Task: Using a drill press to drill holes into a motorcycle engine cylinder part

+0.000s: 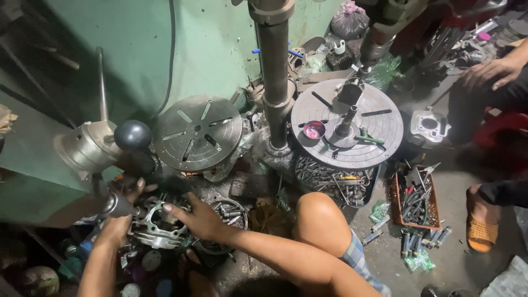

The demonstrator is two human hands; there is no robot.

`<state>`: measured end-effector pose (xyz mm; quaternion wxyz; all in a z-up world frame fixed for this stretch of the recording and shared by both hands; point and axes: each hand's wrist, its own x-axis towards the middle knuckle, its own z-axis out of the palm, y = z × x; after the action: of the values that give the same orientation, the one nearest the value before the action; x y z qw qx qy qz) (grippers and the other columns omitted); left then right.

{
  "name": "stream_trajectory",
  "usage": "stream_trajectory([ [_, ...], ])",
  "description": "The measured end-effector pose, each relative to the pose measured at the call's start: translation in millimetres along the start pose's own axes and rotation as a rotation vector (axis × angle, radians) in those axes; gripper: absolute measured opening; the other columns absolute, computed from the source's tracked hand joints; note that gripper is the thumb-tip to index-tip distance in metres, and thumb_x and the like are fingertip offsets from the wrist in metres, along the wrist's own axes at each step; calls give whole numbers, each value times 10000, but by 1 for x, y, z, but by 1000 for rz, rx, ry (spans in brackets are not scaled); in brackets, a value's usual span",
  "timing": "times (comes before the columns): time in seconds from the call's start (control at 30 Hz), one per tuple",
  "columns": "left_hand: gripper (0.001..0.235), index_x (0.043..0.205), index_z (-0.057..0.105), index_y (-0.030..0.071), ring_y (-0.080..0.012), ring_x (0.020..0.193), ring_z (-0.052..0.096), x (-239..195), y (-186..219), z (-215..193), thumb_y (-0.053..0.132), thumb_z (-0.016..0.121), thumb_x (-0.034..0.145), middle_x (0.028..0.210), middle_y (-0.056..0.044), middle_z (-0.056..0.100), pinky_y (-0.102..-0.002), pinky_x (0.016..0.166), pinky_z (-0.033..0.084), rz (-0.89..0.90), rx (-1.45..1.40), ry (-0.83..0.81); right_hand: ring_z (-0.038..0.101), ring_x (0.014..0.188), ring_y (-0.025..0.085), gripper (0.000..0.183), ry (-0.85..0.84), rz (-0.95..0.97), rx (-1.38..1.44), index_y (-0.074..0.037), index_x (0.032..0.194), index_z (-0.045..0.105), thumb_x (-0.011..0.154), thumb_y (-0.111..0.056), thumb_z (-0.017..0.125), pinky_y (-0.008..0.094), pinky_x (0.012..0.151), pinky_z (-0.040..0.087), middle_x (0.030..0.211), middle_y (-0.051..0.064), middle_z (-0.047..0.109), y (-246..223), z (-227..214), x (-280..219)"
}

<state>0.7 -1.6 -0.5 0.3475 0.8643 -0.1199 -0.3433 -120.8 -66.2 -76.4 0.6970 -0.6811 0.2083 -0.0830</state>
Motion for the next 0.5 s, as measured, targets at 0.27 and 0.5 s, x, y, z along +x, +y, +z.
stream_trajectory([
  [0.27, 666, 1123, 586, 145, -300, 1321, 221, 15, -13, -3, 594, 351, 691, 1468, -42, 237, -585, 1035, 115, 73, -33, -91, 520, 546, 161, 784, -16, 64, -2, -77, 1282, 334, 726, -627, 275, 424, 701, 489, 996, 174, 605, -8, -2, -3],
  [0.5, 835, 1396, 161, 270, -351, 1266, 251, 5, -11, -4, 588, 418, 669, 1411, -105, 220, -604, 1012, 182, -81, 15, -2, 391, 1184, 409, 847, 76, 127, 14, 22, 1243, 366, 742, -660, 400, 491, 1026, 280, 1232, 290, 430, -16, -2, -16],
])
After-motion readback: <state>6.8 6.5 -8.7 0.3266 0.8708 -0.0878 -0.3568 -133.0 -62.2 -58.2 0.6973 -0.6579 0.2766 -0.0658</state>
